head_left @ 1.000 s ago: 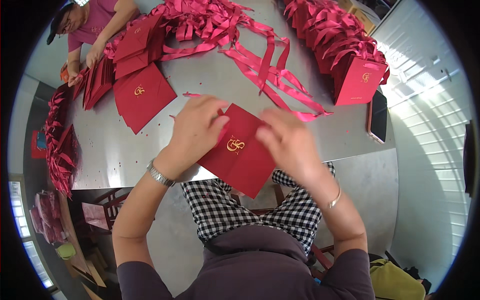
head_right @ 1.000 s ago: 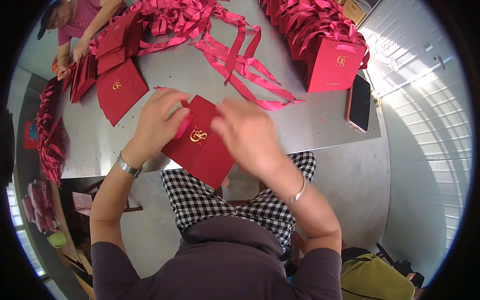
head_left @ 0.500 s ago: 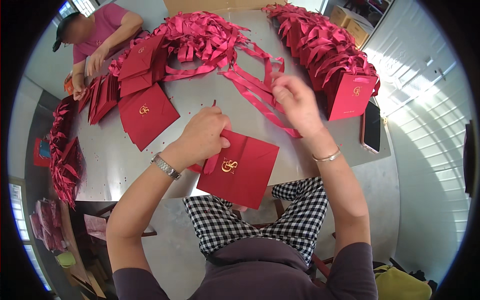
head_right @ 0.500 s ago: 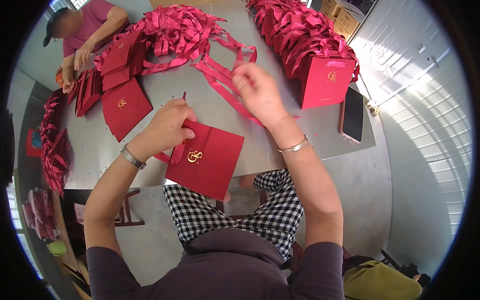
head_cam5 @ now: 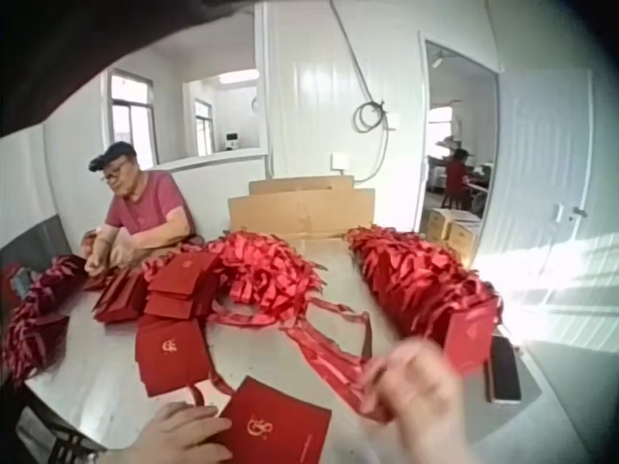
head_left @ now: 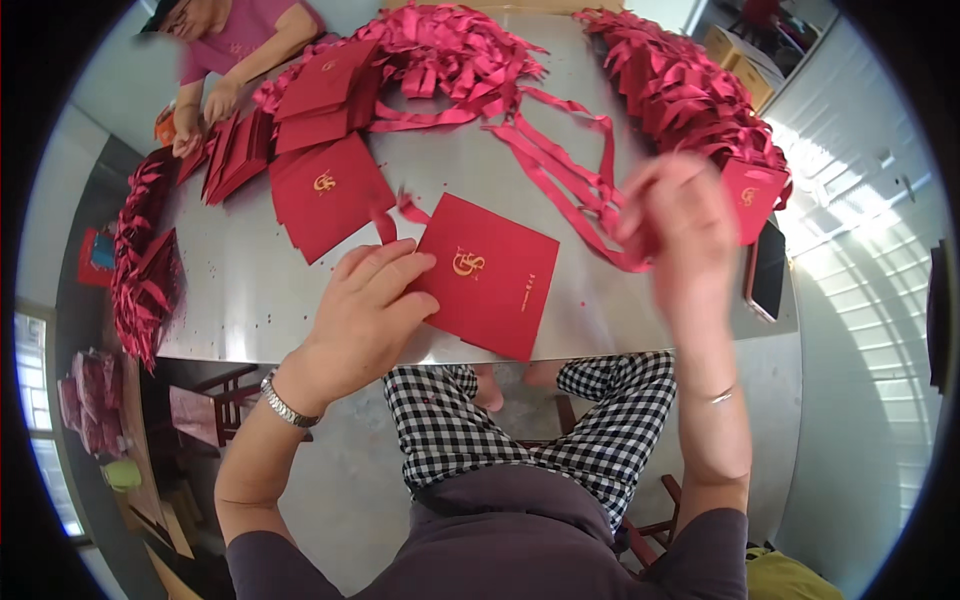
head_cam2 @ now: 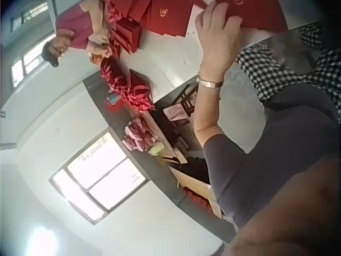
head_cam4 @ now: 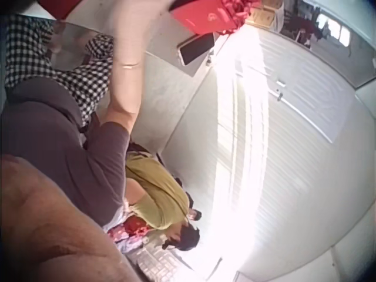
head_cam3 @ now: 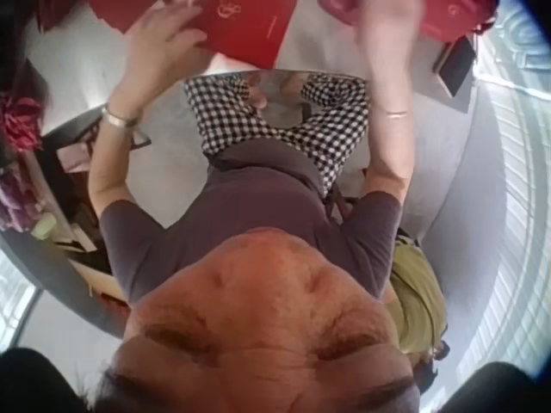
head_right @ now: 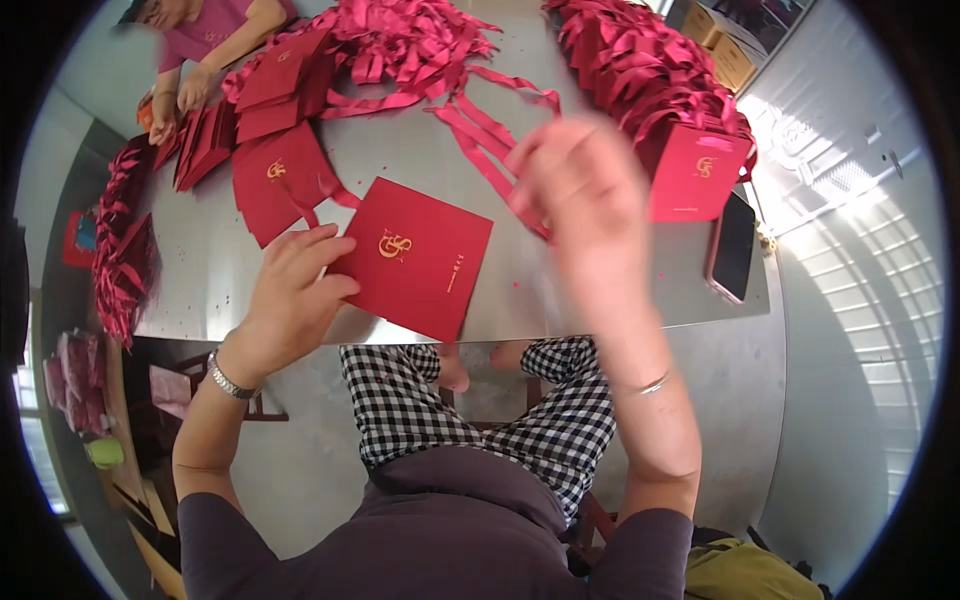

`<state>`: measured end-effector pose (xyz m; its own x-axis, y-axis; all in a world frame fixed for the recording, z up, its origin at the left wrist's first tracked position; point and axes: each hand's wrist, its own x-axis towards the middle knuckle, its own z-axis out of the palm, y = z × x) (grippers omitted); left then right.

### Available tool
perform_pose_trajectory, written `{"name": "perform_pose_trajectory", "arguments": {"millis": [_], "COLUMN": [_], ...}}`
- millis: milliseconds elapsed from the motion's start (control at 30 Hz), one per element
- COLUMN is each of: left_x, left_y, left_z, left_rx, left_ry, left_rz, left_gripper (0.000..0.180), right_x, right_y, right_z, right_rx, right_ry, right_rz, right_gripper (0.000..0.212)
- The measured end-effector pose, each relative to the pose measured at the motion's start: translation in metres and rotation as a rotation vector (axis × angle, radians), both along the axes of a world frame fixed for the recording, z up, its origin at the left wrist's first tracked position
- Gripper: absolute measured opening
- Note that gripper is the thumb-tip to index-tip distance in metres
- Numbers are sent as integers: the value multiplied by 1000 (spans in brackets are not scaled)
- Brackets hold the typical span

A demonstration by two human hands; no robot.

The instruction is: The person attaches ribbon handles to paper gift bags by hand, threading ribbons through the bag slots.

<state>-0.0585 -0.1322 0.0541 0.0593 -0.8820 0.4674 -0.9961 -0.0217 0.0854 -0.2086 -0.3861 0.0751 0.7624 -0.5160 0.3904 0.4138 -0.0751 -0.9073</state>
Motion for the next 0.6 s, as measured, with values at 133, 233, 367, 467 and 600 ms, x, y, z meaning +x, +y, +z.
{"name": "perform_pose_trajectory", "arguments": {"millis": [133, 233, 367, 467, 600], "left_x": [0, 0, 13, 14, 11], "left_y": [20, -13, -40, -46, -52], "left_z": [-25, -44, -63, -60, -52], "left_rx": [119, -170, -20, 79, -26], "left_ry": [116, 363, 424, 559, 566], "left_rz": [122, 409, 634, 640, 553], "left_gripper": [28, 25, 39, 37, 32], "right_x": [15, 28, 24, 16, 33], "right_y": [51, 61, 73, 76, 64], "right_z": [-74, -87, -96, -92, -82], "right_rx": [-281, -618, -645, -610, -924], "right_ry": [307, 332, 483, 542, 356], "right_rz": [132, 20, -76, 26, -196], "right_gripper": [8, 7, 10, 9, 9]}}
